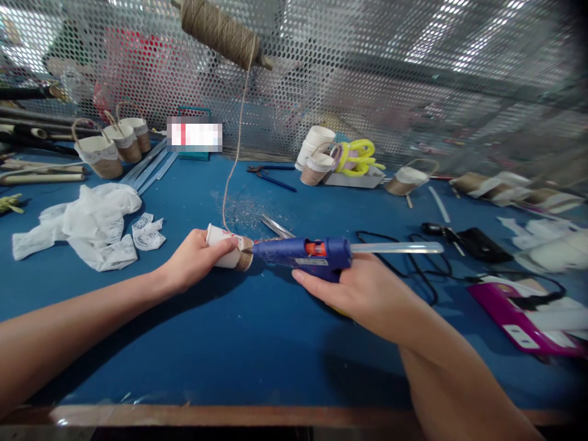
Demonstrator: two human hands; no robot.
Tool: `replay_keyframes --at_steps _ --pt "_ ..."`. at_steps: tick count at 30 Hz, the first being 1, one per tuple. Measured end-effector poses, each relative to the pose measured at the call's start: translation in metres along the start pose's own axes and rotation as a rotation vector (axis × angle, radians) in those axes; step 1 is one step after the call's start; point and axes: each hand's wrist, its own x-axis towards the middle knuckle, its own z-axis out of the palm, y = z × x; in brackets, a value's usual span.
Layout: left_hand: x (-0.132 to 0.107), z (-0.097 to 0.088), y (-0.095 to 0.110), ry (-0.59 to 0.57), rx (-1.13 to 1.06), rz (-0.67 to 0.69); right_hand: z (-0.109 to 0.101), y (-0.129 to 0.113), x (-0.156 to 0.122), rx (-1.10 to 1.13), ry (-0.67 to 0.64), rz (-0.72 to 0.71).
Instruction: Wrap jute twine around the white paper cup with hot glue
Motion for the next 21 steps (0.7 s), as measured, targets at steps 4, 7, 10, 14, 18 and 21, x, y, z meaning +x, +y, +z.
replay_keyframes --at_steps 4,7,10,14,18,21 --pt "0.0003 0.0008 -0.0008 0.004 0.003 -0.005 -0.0009 -0.0025 -0.0005 0.02 -0.002 -0.005" --pt "-0.0005 0.0015 -0.0002 0.004 0.005 0.0 -0.0005 -0.002 -0.0002 0.005 0.006 0.004" --pt "-0.0013 0.0016 0.0012 -0.005 0.016 -0.004 0.0 -0.0017 0.0 -0.046 -0.009 0.002" --pt "-0.0015 0.001 0.0012 -0.014 0.011 0.001 0.0005 -0.0008 0.0 -0.094 0.011 -0.063" --pt "-0.0015 0.0003 -0.0001 0.008 0.042 0.011 -0.0008 0.0031 0.0001 -0.154 0.027 -0.097" --pt "-0.0016 0.0008 0.0001 0.006 0.051 0.009 -0.0027 0.003 -0.0004 -0.197 0.001 -0.138"
